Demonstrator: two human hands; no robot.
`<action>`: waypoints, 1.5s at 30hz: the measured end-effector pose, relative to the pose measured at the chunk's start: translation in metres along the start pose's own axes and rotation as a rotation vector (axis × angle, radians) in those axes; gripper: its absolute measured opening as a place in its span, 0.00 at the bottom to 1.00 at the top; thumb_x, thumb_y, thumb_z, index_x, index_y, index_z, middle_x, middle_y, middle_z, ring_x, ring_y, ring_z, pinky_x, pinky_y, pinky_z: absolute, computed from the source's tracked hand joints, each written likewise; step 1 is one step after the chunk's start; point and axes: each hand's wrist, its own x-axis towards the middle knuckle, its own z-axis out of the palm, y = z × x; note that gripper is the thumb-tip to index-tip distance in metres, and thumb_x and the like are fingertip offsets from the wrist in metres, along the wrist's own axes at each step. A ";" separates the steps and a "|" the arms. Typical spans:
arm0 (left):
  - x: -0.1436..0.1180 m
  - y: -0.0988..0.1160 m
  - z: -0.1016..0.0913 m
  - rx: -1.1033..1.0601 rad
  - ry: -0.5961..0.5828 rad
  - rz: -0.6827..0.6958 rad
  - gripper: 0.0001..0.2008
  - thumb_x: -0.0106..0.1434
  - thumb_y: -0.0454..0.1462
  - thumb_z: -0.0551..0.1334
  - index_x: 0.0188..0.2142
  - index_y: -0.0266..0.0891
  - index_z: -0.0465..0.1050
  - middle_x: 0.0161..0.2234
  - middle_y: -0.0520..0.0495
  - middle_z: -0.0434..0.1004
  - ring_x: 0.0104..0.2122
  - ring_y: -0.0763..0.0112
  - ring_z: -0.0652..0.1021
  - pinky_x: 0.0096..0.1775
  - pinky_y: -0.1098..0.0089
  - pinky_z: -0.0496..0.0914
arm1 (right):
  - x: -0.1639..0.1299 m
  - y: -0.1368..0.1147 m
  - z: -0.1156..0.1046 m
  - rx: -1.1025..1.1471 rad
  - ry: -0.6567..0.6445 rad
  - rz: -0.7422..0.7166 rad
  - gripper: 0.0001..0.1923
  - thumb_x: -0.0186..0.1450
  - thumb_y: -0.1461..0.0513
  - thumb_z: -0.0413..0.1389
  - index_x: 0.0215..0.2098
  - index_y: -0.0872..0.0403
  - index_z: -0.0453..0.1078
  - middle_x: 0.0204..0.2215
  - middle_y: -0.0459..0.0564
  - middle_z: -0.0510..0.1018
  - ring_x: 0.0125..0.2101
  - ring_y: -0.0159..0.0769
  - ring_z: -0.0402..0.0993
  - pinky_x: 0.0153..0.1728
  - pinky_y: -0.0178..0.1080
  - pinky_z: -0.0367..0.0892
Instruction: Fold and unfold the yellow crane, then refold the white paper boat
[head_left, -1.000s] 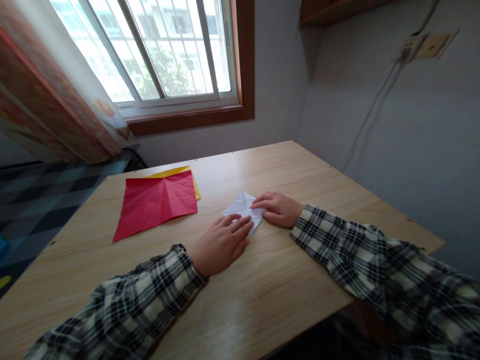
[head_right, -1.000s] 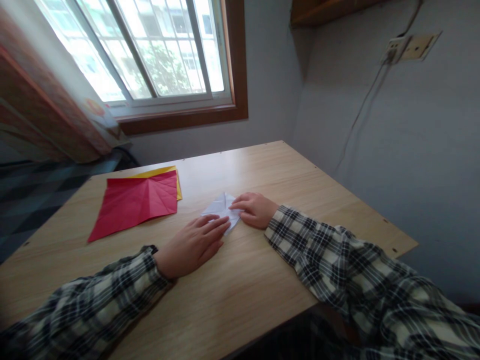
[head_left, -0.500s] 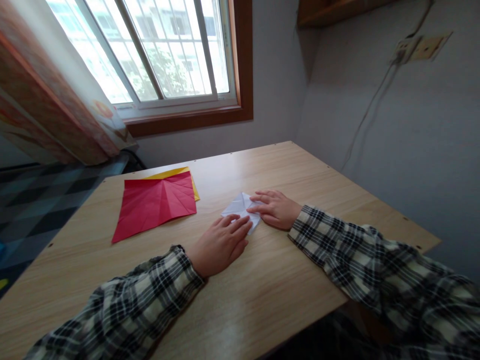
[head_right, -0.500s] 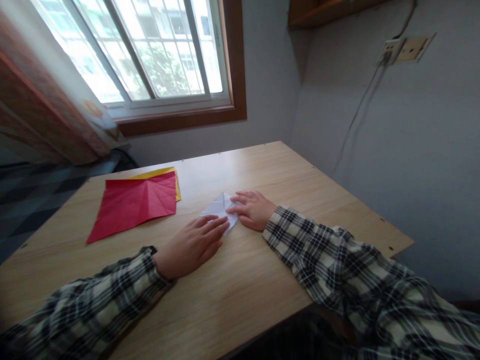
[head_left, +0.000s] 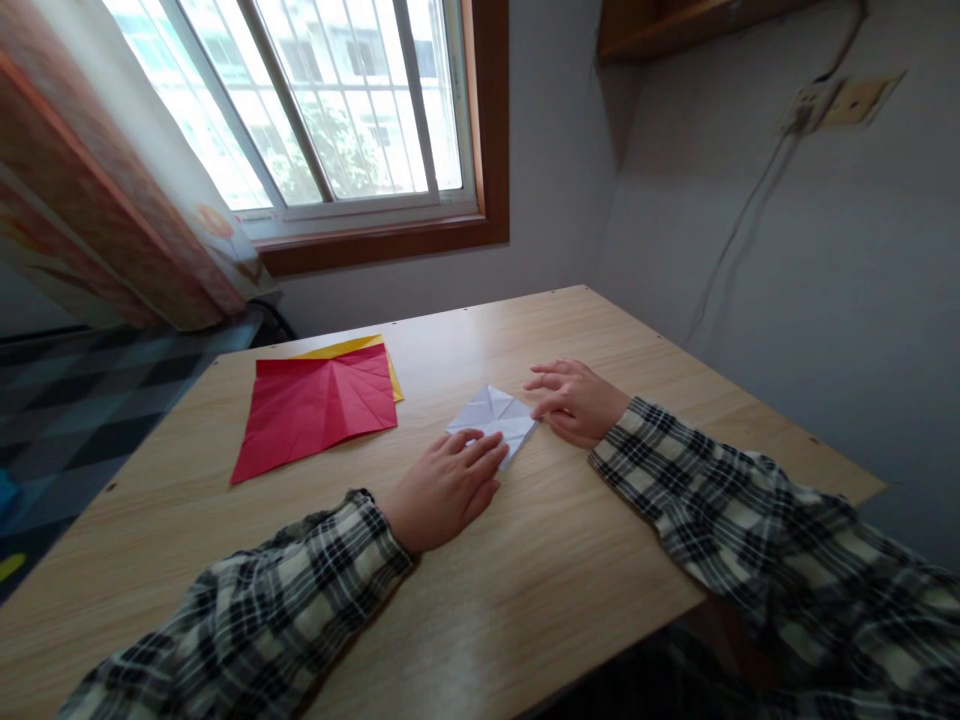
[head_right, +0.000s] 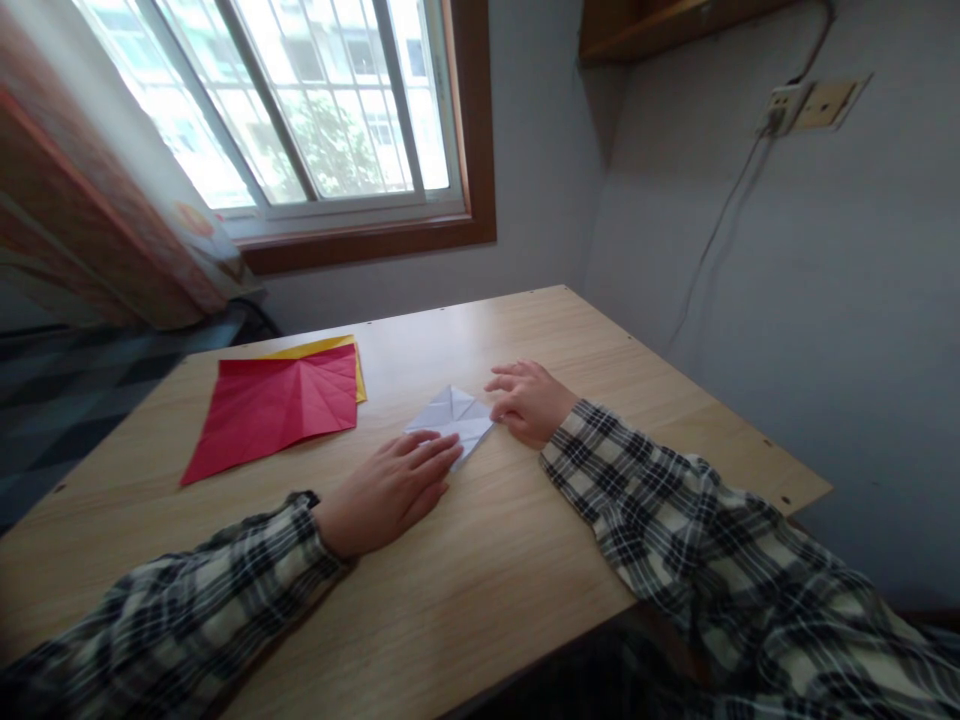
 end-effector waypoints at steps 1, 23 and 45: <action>0.000 0.000 0.000 0.003 -0.006 -0.001 0.22 0.72 0.40 0.51 0.62 0.37 0.63 0.61 0.40 0.68 0.56 0.55 0.69 0.56 0.51 0.66 | 0.000 0.001 0.000 0.006 0.002 0.000 0.12 0.60 0.68 0.58 0.32 0.46 0.81 0.51 0.49 0.78 0.60 0.51 0.64 0.59 0.62 0.52; 0.000 -0.001 0.002 0.009 0.016 0.011 0.22 0.72 0.41 0.51 0.62 0.37 0.64 0.60 0.40 0.69 0.56 0.55 0.69 0.56 0.52 0.66 | 0.002 -0.022 0.007 0.149 -0.057 -0.109 0.13 0.66 0.64 0.52 0.41 0.47 0.78 0.43 0.46 0.83 0.54 0.43 0.73 0.59 0.56 0.53; -0.001 -0.002 0.002 0.016 0.008 0.010 0.22 0.72 0.41 0.51 0.62 0.37 0.64 0.61 0.40 0.68 0.56 0.55 0.69 0.56 0.51 0.66 | 0.002 -0.019 -0.012 0.001 -0.140 0.073 0.14 0.58 0.69 0.53 0.29 0.48 0.79 0.32 0.45 0.84 0.35 0.35 0.79 0.61 0.50 0.54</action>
